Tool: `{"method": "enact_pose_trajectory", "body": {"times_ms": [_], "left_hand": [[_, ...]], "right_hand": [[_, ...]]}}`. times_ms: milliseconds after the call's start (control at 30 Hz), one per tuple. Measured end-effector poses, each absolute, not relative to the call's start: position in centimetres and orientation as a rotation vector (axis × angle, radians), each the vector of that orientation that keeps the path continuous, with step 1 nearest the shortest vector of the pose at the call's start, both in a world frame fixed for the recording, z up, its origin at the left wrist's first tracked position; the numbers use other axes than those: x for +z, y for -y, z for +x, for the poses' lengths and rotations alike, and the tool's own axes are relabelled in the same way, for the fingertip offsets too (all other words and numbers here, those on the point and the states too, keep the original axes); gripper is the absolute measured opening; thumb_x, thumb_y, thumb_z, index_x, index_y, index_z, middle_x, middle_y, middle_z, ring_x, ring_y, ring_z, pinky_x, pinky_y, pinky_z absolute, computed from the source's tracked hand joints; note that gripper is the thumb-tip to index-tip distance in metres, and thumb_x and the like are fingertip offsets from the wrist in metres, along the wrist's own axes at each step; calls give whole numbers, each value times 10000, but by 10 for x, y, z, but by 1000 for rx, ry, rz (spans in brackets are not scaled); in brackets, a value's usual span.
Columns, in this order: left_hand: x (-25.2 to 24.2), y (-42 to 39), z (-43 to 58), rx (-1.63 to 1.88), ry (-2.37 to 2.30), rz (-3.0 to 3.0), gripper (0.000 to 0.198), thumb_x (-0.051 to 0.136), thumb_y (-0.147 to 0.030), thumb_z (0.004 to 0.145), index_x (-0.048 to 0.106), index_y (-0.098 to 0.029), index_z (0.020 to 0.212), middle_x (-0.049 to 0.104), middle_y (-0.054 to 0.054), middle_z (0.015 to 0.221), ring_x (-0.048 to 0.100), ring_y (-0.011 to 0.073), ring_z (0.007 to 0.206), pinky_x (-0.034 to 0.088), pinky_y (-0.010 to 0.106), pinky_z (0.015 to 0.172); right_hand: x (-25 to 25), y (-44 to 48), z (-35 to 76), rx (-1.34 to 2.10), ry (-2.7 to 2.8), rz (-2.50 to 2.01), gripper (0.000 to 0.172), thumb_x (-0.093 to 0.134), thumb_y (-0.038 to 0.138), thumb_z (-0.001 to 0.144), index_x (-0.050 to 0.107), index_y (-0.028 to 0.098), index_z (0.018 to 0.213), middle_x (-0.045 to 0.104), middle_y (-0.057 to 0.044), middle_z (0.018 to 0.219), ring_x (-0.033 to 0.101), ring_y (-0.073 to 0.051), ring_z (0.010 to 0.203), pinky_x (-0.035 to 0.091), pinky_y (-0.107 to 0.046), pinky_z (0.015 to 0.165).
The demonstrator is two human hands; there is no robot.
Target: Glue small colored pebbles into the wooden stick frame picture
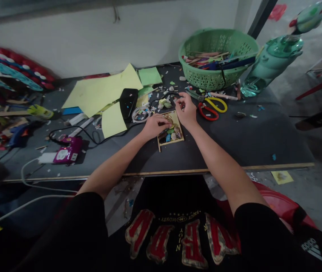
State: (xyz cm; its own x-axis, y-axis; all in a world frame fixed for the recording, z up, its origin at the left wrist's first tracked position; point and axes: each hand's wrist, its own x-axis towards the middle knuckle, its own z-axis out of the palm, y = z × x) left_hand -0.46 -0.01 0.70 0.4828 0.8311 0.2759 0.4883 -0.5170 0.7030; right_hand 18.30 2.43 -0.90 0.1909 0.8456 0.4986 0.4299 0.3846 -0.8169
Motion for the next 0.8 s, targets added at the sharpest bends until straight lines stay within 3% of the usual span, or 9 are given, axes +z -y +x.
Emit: {"method": "enact_pose_trajectory", "body": {"times_ms": [167,367,567,800], "left_hand": [[7,-1,-4,804,-1041,2228,187,758,-358,796,737,-235,657,686,9,680,581,184,795,436,333,802],[7,-1,-5,703,-806,2369,196,666,-388,880,767,-240,802,731,21,793,611,168,790,433,354,886],[6,-7,-12,742,-819,2447,279,519,-353,957,762,-223,910,743,58,897,628,189,915,437,366,925],[11,-7,-16,709,-740,2467,215,638,-404,911,767,-235,945,752,49,911,638,184,900,430,346,905]], "right_hand": [[-10,-24,182,404,1437,-1239,364,566,416,865,525,244,1184,685,-14,898,614,-156,733,500,-305,621],[-12,-25,183,408,1459,-1244,359,560,393,880,509,246,1203,690,-17,922,621,-161,747,511,-319,654],[-12,-24,183,427,1436,-1221,362,577,394,874,519,221,1187,690,-26,906,622,-167,736,516,-326,642],[-7,-18,181,392,1519,-1217,406,556,506,905,510,233,1203,705,-32,919,618,-163,705,521,-317,596]]}}
